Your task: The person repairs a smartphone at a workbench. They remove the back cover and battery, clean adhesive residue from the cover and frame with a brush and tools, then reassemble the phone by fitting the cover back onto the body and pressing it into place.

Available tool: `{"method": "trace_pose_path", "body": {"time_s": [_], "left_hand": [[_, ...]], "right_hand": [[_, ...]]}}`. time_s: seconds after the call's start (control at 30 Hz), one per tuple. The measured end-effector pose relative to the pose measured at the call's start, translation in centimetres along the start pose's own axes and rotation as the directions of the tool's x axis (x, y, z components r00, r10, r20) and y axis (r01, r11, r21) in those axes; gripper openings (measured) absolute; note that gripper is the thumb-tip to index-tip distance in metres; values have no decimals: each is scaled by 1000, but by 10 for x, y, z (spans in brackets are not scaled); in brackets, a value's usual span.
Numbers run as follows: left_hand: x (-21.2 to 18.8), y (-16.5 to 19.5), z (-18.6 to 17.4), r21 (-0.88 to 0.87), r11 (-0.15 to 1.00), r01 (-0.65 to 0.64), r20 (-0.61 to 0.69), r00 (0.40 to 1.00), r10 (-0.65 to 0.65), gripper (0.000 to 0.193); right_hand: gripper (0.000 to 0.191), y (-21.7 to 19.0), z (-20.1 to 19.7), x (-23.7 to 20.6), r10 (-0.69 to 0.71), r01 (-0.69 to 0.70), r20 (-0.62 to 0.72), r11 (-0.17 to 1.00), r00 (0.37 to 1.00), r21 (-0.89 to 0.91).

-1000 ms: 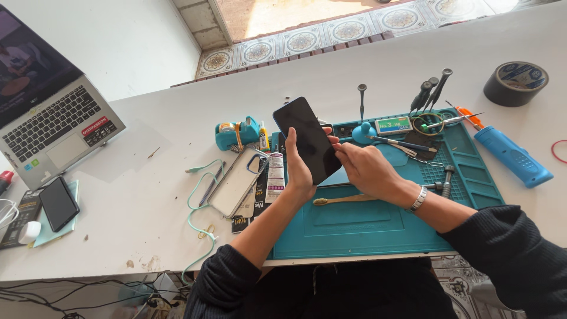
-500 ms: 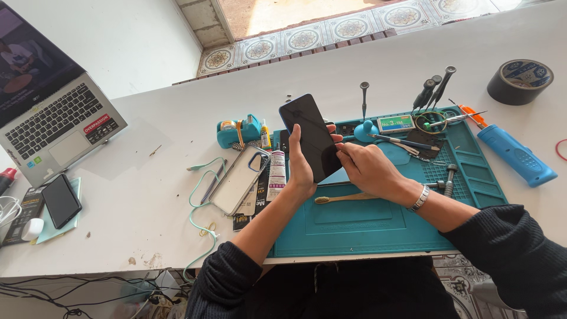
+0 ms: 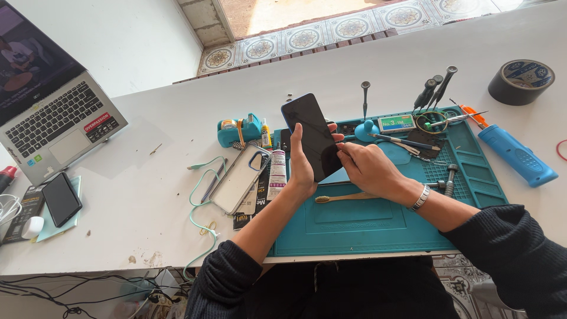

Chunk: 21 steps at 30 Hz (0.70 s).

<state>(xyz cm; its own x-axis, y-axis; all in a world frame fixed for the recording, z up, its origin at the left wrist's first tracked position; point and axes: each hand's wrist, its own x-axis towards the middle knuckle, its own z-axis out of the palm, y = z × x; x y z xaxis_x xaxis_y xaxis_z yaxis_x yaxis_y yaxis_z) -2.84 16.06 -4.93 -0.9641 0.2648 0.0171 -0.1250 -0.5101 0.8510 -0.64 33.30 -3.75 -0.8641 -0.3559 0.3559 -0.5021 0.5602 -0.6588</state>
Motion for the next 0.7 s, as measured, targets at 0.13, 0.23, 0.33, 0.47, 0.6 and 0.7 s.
{"method": "trace_pose_path", "body": {"time_s": [0.13, 0.23, 0.33, 0.47, 0.6, 0.7], "left_hand": [[0, 0, 0, 1, 1000, -7, 6, 1000, 7, 83], [-1, 1, 1, 4, 1000, -9, -2, 1000, 9, 83], [-1, 1, 1, -7, 1000, 7, -6, 1000, -7, 83], [0, 1, 1, -1, 1000, 2, 2, 1000, -2, 84], [-1, 0, 1, -3, 1000, 7, 5, 1000, -7, 84], [-1, -2, 0, -3, 1000, 16, 7, 1000, -16, 84]], "right_hand": [[19, 1, 1, 0, -19, 19, -9, 1000, 1000, 12], [19, 1, 1, 0, 13, -13, 6, 1000, 1000, 7], [19, 2, 2, 0, -5, 5, -4, 1000, 1000, 8], [19, 3, 2, 0, 4, -4, -3, 1000, 1000, 9], [18, 4, 3, -2, 4, -4, -2, 1000, 1000, 10], [19, 4, 3, -2, 18, -18, 2, 1000, 1000, 7]]}}
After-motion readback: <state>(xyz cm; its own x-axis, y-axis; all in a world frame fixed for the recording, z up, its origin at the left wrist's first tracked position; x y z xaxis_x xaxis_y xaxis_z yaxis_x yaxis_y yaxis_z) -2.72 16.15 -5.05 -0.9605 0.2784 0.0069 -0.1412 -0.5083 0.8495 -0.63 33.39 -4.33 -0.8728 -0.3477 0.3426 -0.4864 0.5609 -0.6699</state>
